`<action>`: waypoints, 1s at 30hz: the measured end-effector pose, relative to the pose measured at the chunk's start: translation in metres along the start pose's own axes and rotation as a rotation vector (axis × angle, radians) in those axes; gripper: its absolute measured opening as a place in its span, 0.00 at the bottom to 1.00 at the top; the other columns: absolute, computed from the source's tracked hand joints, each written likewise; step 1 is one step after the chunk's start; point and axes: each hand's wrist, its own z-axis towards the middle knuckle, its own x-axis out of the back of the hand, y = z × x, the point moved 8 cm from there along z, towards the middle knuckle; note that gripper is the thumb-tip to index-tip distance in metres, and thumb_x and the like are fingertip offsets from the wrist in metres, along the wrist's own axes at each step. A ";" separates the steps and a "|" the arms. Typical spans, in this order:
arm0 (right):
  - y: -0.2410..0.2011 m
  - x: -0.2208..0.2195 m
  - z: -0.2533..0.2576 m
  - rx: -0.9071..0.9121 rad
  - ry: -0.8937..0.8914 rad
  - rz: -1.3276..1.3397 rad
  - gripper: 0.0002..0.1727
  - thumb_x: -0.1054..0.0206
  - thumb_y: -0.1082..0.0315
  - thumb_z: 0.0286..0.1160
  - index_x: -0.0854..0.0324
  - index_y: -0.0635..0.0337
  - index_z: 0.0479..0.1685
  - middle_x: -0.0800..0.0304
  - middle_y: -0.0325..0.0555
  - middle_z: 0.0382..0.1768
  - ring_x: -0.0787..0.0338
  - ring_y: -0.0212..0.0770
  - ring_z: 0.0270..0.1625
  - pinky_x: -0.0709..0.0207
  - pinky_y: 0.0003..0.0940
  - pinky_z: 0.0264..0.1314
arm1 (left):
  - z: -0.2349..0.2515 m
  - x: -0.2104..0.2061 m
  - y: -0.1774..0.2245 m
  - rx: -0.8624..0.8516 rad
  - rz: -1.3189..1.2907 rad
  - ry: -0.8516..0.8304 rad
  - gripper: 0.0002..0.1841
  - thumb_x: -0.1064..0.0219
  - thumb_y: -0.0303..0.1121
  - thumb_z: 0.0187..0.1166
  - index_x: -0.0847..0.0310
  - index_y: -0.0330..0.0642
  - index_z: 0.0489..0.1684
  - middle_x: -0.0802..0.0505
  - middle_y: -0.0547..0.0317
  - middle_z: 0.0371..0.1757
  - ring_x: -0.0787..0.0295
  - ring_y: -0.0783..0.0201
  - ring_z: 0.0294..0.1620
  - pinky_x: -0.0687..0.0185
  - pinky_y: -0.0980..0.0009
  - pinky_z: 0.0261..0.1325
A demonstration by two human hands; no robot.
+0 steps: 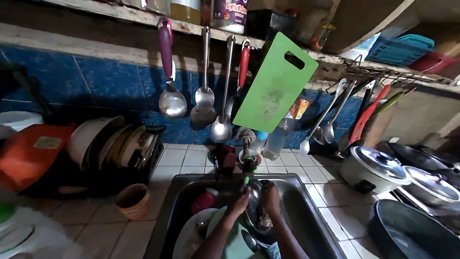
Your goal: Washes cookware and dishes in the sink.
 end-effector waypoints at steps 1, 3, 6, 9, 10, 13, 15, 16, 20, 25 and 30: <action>0.000 0.005 0.013 -0.022 0.042 0.001 0.18 0.45 0.74 0.86 0.16 0.68 0.66 0.15 0.69 0.66 0.14 0.65 0.68 0.25 0.57 0.75 | 0.001 0.005 0.009 -0.019 0.112 0.013 0.28 0.55 0.45 0.96 0.34 0.34 0.84 0.19 0.32 0.74 0.22 0.39 0.75 0.31 0.43 0.77; -0.002 0.006 0.041 0.007 0.093 -0.038 0.19 0.45 0.77 0.84 0.18 0.69 0.68 0.19 0.71 0.70 0.15 0.65 0.70 0.23 0.54 0.73 | -0.003 0.014 0.023 -0.033 0.317 0.022 0.25 0.52 0.39 0.94 0.32 0.33 0.82 0.17 0.34 0.74 0.21 0.42 0.76 0.31 0.46 0.79; -0.003 -0.009 0.082 -0.079 0.022 -0.003 0.24 0.43 0.65 0.90 0.28 0.71 0.78 0.21 0.71 0.72 0.17 0.65 0.73 0.26 0.55 0.76 | -0.007 0.027 0.027 0.010 0.391 0.081 0.26 0.46 0.36 0.91 0.36 0.39 0.87 0.17 0.37 0.75 0.21 0.43 0.77 0.30 0.46 0.80; 0.014 -0.038 0.114 -0.269 -0.120 0.189 0.31 0.44 0.55 0.92 0.34 0.75 0.80 0.22 0.74 0.72 0.19 0.66 0.75 0.29 0.58 0.78 | -0.010 0.039 0.019 -0.022 0.411 0.208 0.31 0.40 0.32 0.86 0.38 0.45 0.91 0.13 0.36 0.71 0.17 0.38 0.73 0.26 0.41 0.75; 0.020 -0.048 0.122 -0.293 -0.135 0.249 0.31 0.43 0.55 0.91 0.31 0.75 0.77 0.22 0.74 0.71 0.19 0.66 0.74 0.29 0.59 0.77 | -0.013 0.042 0.016 -0.050 0.422 0.246 0.32 0.39 0.31 0.84 0.38 0.47 0.91 0.12 0.35 0.68 0.15 0.37 0.70 0.24 0.41 0.72; 0.024 -0.059 0.130 -0.316 -0.090 0.358 0.27 0.40 0.55 0.89 0.23 0.74 0.69 0.18 0.71 0.68 0.18 0.64 0.72 0.29 0.61 0.75 | -0.020 0.055 0.010 -0.102 0.382 0.324 0.35 0.38 0.26 0.80 0.41 0.46 0.92 0.09 0.33 0.62 0.12 0.35 0.64 0.22 0.41 0.69; 0.021 -0.053 0.129 -0.324 -0.056 0.393 0.25 0.36 0.57 0.87 0.20 0.74 0.65 0.16 0.70 0.65 0.17 0.63 0.69 0.28 0.60 0.73 | -0.022 0.062 0.002 -0.071 0.280 0.340 0.34 0.38 0.25 0.80 0.40 0.42 0.91 0.10 0.32 0.64 0.13 0.36 0.66 0.24 0.43 0.72; 0.021 -0.048 0.127 -0.320 -0.040 0.412 0.24 0.35 0.58 0.86 0.20 0.74 0.64 0.15 0.69 0.64 0.15 0.62 0.67 0.25 0.59 0.71 | -0.023 0.064 -0.003 -0.038 0.233 0.329 0.33 0.38 0.26 0.82 0.40 0.40 0.90 0.11 0.32 0.66 0.14 0.38 0.69 0.25 0.43 0.74; 0.030 -0.010 0.112 -0.290 0.007 0.458 0.23 0.37 0.59 0.88 0.22 0.70 0.70 0.15 0.68 0.62 0.10 0.60 0.59 0.16 0.56 0.61 | -0.027 0.064 -0.009 0.054 0.215 0.175 0.24 0.40 0.32 0.87 0.30 0.30 0.80 0.13 0.31 0.65 0.16 0.40 0.68 0.26 0.45 0.73; 0.049 0.062 0.048 -0.192 0.034 0.186 0.23 0.38 0.61 0.88 0.21 0.72 0.68 0.12 0.70 0.57 0.08 0.62 0.55 0.18 0.58 0.63 | -0.007 0.038 -0.003 0.060 0.116 0.049 0.21 0.40 0.39 0.88 0.20 0.32 0.69 0.12 0.34 0.61 0.16 0.43 0.63 0.24 0.45 0.68; 0.088 0.096 -0.043 -0.152 0.030 0.253 0.20 0.38 0.67 0.87 0.23 0.71 0.71 0.10 0.64 0.54 0.06 0.51 0.47 0.12 0.50 0.55 | -0.005 0.019 0.030 -0.036 0.373 0.094 0.23 0.44 0.37 0.90 0.27 0.32 0.78 0.15 0.32 0.71 0.19 0.38 0.74 0.29 0.41 0.76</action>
